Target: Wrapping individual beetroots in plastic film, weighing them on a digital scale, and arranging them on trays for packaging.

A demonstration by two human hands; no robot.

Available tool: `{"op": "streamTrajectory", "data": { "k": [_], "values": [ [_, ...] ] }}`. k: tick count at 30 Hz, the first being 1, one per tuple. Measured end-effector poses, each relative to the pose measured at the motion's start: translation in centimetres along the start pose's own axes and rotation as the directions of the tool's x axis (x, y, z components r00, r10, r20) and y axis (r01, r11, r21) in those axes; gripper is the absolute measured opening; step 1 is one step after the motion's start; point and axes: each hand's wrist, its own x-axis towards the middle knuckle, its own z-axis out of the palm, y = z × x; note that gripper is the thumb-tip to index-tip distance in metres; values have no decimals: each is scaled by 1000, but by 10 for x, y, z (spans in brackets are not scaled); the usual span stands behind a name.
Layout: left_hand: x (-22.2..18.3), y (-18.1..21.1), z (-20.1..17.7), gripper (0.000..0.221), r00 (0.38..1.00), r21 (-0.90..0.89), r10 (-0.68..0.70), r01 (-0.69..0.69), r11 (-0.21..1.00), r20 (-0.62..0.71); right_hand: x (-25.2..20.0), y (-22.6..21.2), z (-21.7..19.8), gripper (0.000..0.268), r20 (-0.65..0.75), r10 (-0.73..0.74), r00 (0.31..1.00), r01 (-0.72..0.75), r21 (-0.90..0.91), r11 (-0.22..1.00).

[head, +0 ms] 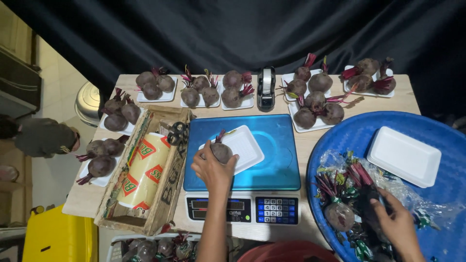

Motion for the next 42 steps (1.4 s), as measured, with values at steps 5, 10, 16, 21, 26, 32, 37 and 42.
{"op": "streamTrajectory", "data": {
  "k": [5,10,16,21,26,32,37,42],
  "values": [
    [-6,6,-22,105,999,-9,34,-34,999,25,-3,-7,3,56,15,-67,998,67,27,997],
    [-43,60,-28,85,896,-142,390,-423,895,-213,-5,10,-11,60,-124,-330,936,341,75,937],
    [-148,116,46,37,675,-588,682,-440,679,282,-16,29,-38,51,-227,-216,950,258,177,950],
    [-227,113,98,39,513,-492,684,-474,730,519,-30,59,-47,50,-237,-68,969,109,163,981],
    [-218,131,82,71,496,-213,402,-394,894,769,-42,61,-47,51,-215,-80,973,118,173,978],
    [-228,122,97,94,534,-64,301,-417,907,790,-54,16,-44,58,-84,-170,982,182,182,966],
    [-223,125,85,73,566,-242,261,-110,964,782,-59,-16,-44,51,-95,-430,898,436,328,838],
    [-217,133,51,92,328,-421,267,764,490,906,-84,-60,-69,49,340,-345,875,38,662,749]
  ]
}}
